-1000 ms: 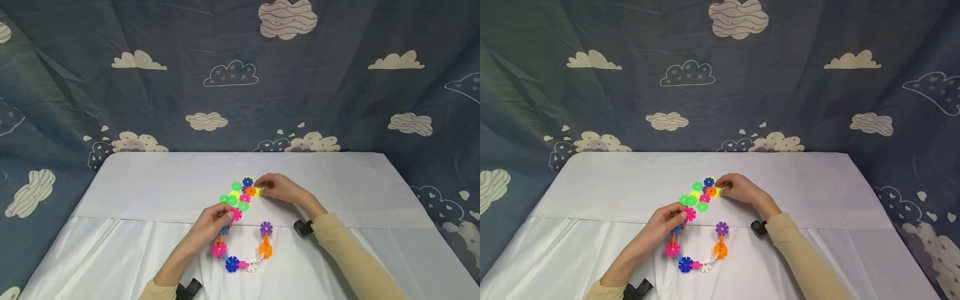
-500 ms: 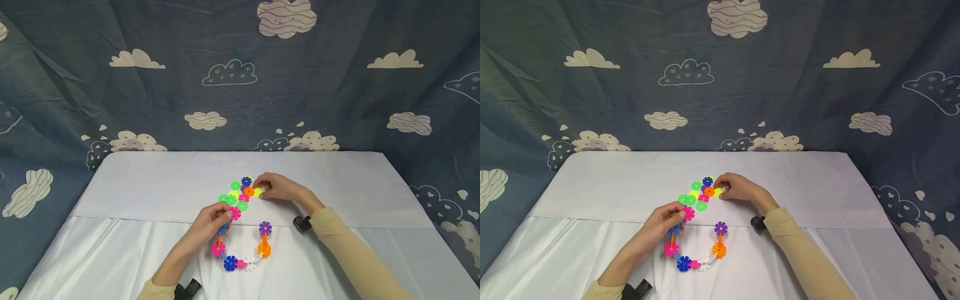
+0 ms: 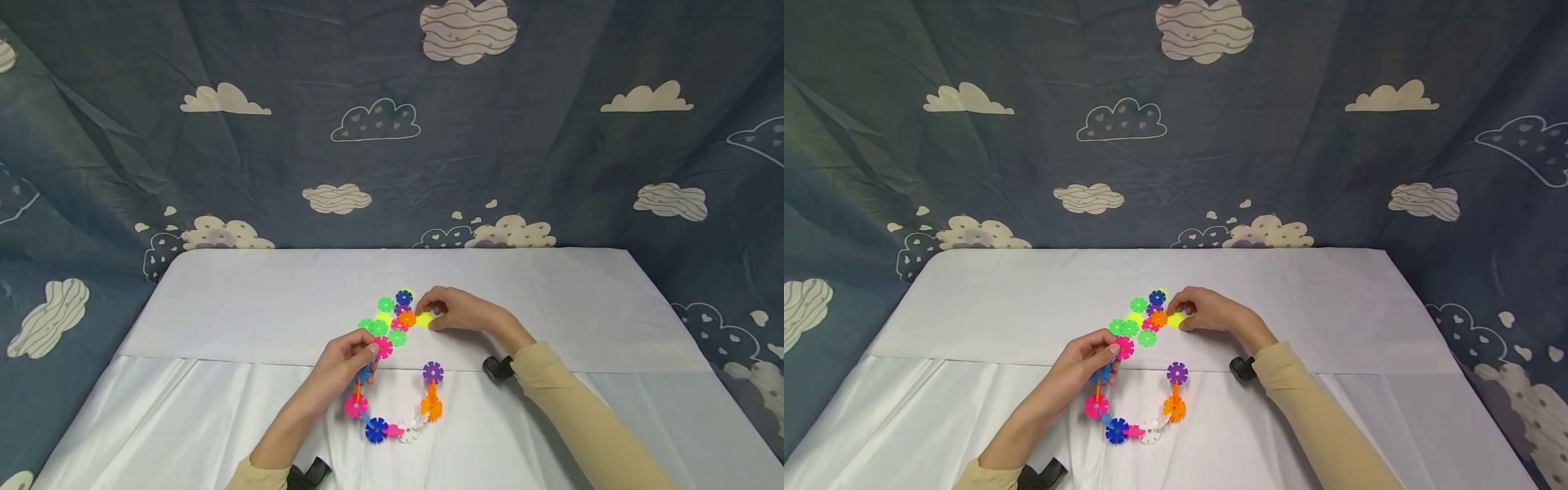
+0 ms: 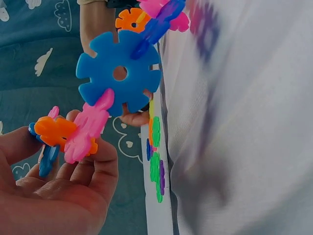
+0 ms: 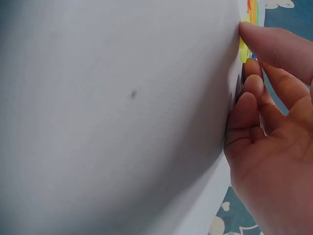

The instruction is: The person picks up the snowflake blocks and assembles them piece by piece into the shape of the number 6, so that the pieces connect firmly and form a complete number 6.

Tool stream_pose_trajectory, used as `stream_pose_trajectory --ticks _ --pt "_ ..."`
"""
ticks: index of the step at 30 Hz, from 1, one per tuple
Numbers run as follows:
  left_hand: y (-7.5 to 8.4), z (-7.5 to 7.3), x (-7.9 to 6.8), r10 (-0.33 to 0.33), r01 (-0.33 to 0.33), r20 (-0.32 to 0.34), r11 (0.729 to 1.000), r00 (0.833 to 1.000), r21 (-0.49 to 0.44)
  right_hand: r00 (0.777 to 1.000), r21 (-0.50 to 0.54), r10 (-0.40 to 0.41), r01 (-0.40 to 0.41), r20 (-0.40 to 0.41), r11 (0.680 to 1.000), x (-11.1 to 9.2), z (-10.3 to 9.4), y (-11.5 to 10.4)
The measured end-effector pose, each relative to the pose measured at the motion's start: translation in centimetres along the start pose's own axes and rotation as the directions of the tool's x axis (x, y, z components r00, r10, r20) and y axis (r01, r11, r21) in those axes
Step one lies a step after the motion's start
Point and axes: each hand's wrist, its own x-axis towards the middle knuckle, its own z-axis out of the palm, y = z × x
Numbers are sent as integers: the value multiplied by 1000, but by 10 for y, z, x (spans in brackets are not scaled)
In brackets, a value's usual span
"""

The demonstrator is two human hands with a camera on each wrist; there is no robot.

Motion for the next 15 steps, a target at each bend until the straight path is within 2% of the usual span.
stream_pose_trajectory --ticks 6,15 --pt "0 -1 1 -31 31 -5 999 1000 -9 999 13 -15 15 31 1000 1 -2 4" --pt "-1 -1 2 -38 38 -7 999 999 -8 995 -4 -26 27 92 1000 4 -6 1"
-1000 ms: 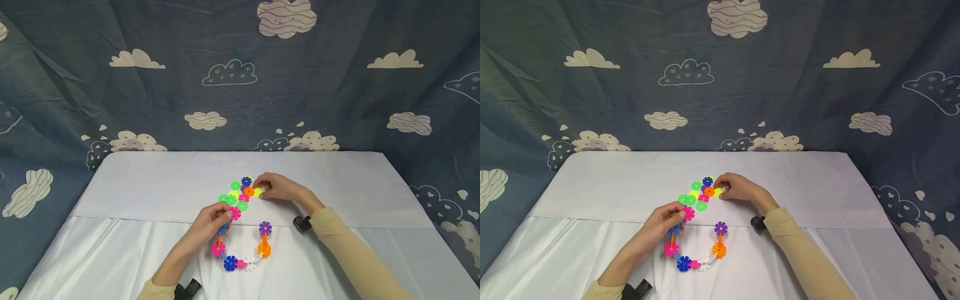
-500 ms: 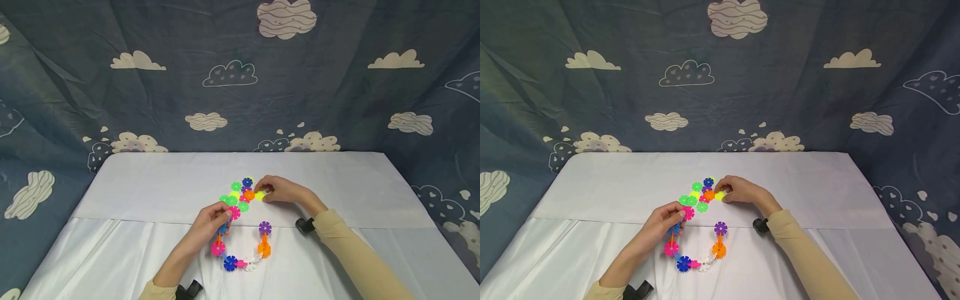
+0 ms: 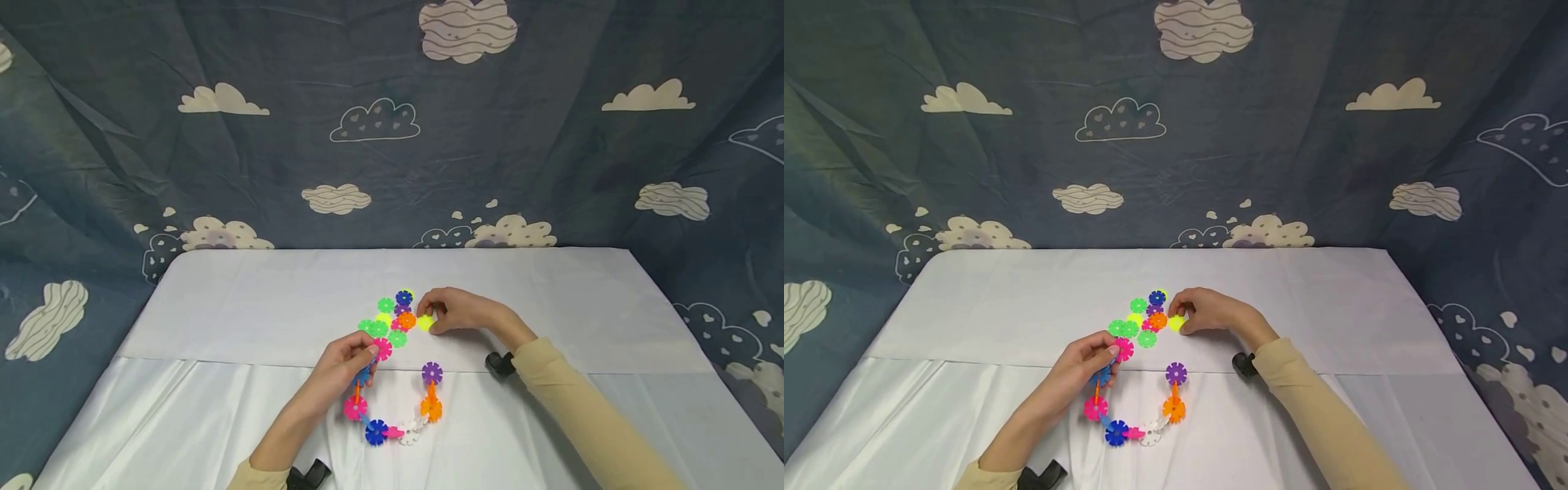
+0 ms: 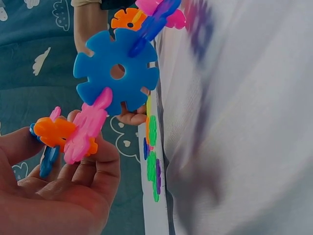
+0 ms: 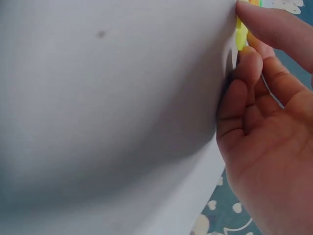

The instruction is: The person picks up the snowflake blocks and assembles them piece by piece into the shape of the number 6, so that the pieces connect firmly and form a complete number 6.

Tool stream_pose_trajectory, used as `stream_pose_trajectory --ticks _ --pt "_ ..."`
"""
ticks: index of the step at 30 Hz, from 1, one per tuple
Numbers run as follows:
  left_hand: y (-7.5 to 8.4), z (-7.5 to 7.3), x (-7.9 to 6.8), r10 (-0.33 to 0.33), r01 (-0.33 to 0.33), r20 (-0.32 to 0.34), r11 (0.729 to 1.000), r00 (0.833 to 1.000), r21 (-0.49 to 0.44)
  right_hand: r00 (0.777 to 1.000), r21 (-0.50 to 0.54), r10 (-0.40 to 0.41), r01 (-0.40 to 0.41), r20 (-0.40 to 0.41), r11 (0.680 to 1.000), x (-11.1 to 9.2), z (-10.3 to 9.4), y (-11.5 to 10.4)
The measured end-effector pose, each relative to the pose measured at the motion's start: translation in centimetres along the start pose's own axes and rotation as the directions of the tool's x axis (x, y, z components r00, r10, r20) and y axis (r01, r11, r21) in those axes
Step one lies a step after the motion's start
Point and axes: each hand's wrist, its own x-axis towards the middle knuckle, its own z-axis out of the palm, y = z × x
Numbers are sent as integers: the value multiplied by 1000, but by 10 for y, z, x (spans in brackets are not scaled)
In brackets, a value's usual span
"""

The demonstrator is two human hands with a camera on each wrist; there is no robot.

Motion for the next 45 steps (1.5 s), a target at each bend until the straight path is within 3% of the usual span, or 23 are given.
stream_pose_trajectory --ticks 5,14,24,30,40,45 --pt "-1 1 1 -6 6 -4 1000 1000 -6 1000 -1 16 -16 14 1000 0 0 -1" --pt "0 0 0 -23 23 -23 1000 999 8 1000 9 -27 27 5 1000 -8 -2 10" --pt "1 1 1 -25 25 -16 1000 1000 12 998 -31 58 -59 -35 998 -9 2 3" --pt "1 1 2 -38 38 -21 999 999 15 998 -19 37 -39 -54 999 -14 2 4" --pt "-3 1 1 -45 45 -13 999 999 -5 1000 -10 -1 1 -12 1000 -26 3 6" --pt "-4 1 2 -47 47 -13 999 999 -10 1000 -42 30 -30 -3 999 -24 5 1"
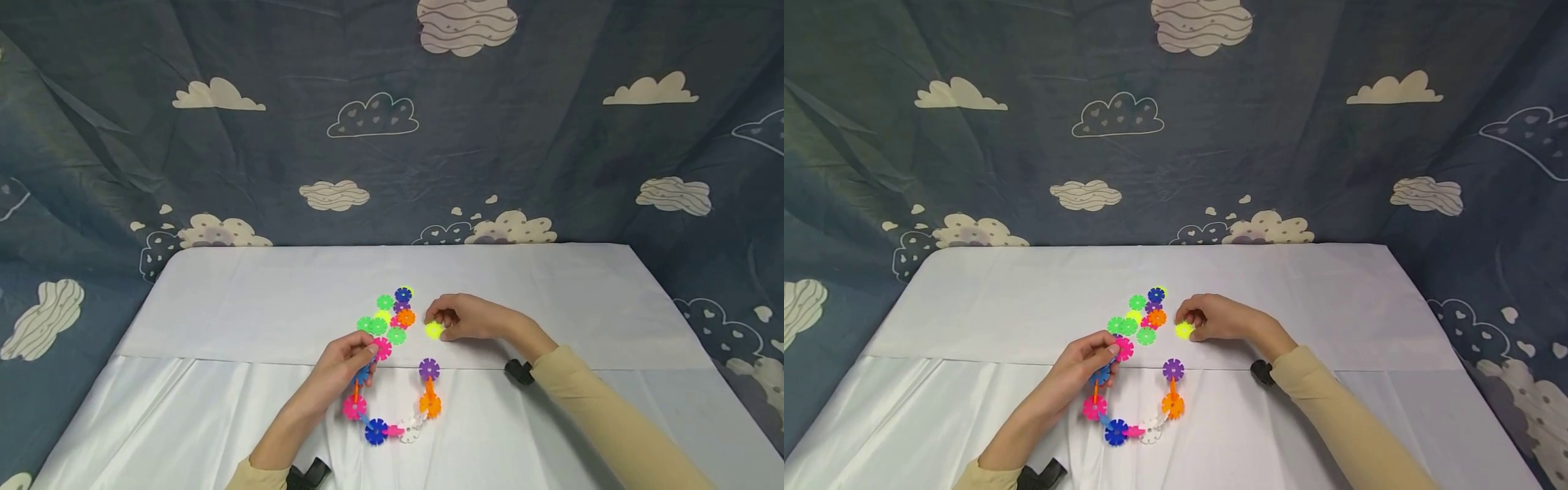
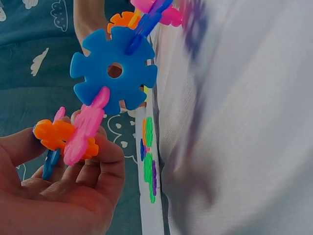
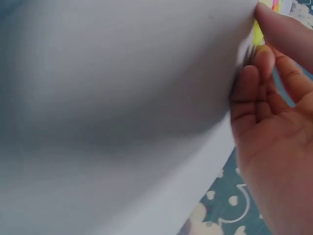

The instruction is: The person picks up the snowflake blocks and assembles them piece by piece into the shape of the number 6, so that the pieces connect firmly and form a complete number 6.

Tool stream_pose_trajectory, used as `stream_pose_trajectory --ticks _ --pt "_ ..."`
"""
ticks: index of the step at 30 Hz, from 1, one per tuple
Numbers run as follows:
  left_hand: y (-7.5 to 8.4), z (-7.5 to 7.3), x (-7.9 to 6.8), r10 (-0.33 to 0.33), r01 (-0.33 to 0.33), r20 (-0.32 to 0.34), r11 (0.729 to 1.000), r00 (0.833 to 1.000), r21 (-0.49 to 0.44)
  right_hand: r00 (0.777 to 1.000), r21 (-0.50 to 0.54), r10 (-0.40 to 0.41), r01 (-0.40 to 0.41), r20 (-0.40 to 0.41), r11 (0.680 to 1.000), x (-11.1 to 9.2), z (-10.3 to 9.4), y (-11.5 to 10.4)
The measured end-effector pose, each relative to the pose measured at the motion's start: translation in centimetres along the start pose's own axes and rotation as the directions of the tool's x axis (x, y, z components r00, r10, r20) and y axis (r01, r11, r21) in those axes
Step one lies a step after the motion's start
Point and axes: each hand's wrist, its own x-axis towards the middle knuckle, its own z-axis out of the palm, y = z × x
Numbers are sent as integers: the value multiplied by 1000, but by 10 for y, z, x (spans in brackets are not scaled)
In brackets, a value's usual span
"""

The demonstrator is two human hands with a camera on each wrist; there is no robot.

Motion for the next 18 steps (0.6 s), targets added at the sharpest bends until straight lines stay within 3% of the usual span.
stream_pose_trajectory --ticks 4,7,13,18 --pt "0 0 0 -5 5 -1 1000 1000 3 1000 -28 19 -18 18 999 3 0 -4" --pt "1 0 0 -5 5 -3 1000 1000 9 1000 -15 23 -24 -11 1000 2 1 -5" --pt "2 2 0 11 -11 6 1000 1000 12 987 52 17 -9 -158 999 -5 8 -2" --pt "2 2 -1 17 -17 6 1000 1000 14 960 66 17 1 -280 998 -17 19 -7"
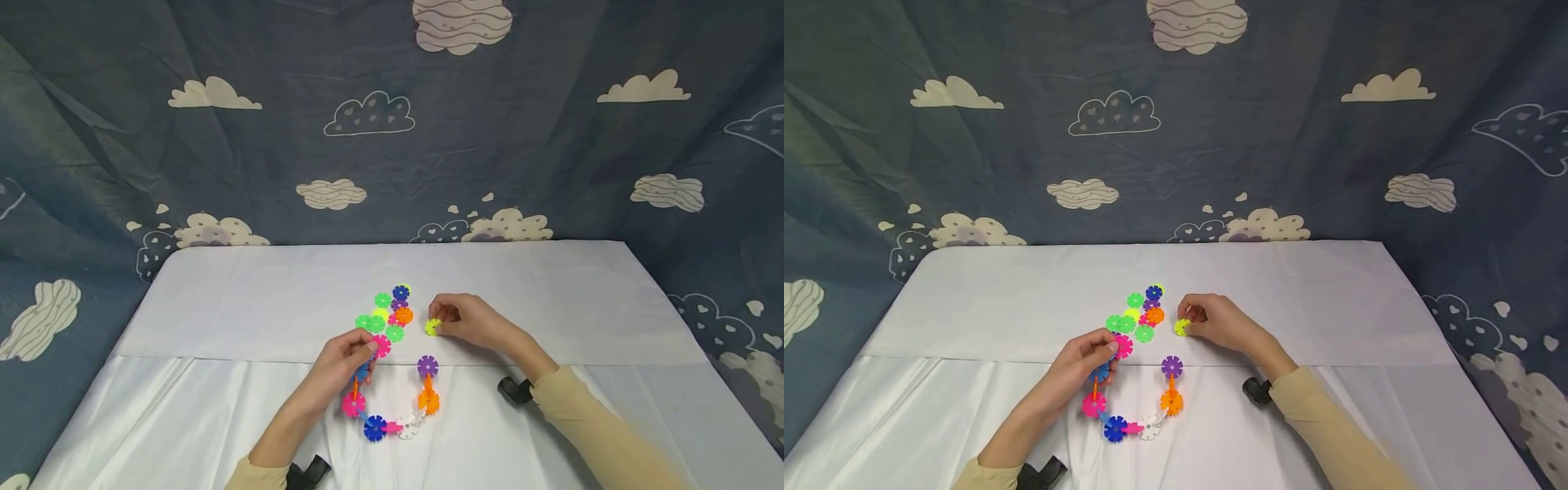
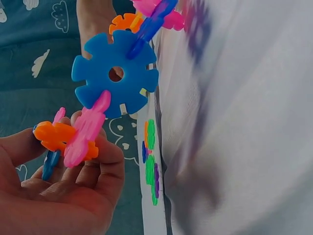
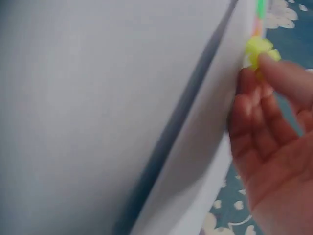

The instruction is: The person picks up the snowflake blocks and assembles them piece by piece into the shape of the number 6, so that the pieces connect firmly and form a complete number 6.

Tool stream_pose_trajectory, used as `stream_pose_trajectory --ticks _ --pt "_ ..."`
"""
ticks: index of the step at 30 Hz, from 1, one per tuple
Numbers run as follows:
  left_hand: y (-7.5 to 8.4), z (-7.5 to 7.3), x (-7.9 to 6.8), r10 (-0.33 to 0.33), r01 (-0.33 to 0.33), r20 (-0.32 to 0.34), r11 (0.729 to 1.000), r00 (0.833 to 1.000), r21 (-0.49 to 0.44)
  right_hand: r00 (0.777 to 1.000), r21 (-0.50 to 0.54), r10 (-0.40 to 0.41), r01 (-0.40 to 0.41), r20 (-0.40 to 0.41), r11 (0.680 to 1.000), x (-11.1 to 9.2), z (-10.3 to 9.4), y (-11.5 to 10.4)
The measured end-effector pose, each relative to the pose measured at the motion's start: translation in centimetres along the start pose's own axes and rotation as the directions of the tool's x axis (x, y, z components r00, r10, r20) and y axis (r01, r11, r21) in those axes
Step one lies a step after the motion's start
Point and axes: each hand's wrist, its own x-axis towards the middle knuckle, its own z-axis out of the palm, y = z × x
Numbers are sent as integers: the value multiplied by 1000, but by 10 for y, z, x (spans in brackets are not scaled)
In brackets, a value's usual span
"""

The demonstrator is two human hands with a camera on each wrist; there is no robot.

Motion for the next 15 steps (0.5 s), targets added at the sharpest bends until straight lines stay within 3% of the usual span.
stream_pose_trajectory --ticks 4,8,13,15 --pt "1 0 -1 24 -24 3 1000 1000 -1 994 45 23 -18 -108 999 -14 6 -16" --pt "3 1 -3 50 -50 3 999 999 1 981 166 77 -47 -179 985 -28 11 -40" --pt "6 3 -6 92 -92 19 996 996 13 976 335 107 -39 -189 941 -47 18 -68" --pt "7 4 -7 123 -123 29 992 992 13 980 415 103 -23 -170 909 -53 20 -77"
